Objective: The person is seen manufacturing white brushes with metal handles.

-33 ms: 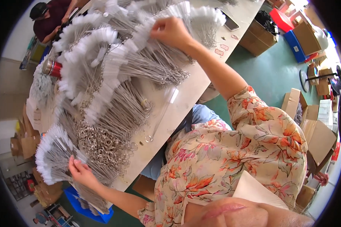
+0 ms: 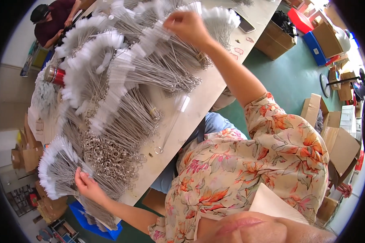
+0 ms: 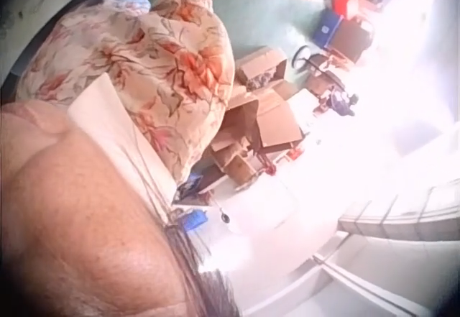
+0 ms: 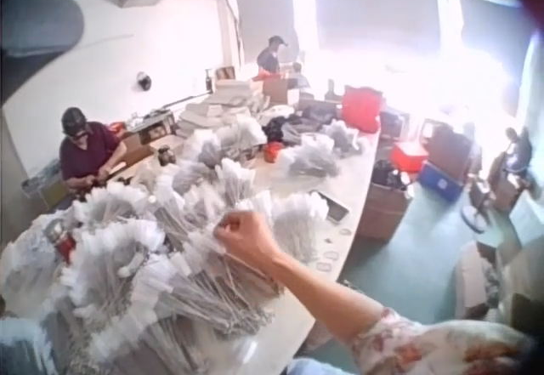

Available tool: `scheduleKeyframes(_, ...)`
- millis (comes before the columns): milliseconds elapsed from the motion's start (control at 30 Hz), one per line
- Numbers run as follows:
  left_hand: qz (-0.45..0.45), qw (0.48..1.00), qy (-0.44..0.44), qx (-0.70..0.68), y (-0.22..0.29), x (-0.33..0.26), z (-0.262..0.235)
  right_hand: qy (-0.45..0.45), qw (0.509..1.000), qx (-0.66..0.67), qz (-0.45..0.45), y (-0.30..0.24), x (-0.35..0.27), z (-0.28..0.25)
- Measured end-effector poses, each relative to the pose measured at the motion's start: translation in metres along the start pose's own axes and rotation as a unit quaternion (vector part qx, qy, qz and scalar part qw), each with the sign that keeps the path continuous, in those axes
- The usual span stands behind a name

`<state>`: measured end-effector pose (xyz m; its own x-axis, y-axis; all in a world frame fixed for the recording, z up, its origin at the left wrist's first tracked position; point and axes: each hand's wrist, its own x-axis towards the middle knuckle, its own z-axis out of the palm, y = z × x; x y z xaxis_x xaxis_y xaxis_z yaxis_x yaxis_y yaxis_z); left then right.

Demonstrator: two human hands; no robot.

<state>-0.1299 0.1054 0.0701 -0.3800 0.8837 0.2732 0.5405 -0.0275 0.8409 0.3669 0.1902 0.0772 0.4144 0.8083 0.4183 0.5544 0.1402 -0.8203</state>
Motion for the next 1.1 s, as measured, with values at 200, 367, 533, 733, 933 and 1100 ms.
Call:
scheduleKeyframes(200,-0.052,0.996,-0.05,-0.045,-0.02,-0.014,0.006,0.112,0.985,0.077,0.105,0.068,0.054,-0.119)
scheduleKeyframes(367,-0.124,0.973,-0.098,-0.168,-0.034,-0.034,0.027,0.021,0.899,-0.41,0.155,0.134,0.029,-0.116)
scheduleKeyframes(533,-0.132,0.922,-0.155,-0.33,-0.016,-0.046,0.046,-0.025,0.929,-0.344,0.137,0.147,0.032,-0.133)
scheduleKeyframes(733,-0.085,0.901,-0.226,-0.361,0.02,-0.063,0.07,0.105,0.944,-0.211,-0.232,-0.01,0.0,-0.084)
scheduleKeyframes(933,0.147,0.922,-0.246,-0.259,0.091,-0.086,0.14,-0.267,0.866,0.422,-0.013,-0.074,-0.099,0.05)
scheduleKeyframes(1100,0.33,0.928,-0.155,-0.077,0.069,-0.075,0.145,-0.349,0.844,0.395,-0.097,-0.116,-0.153,0.073)
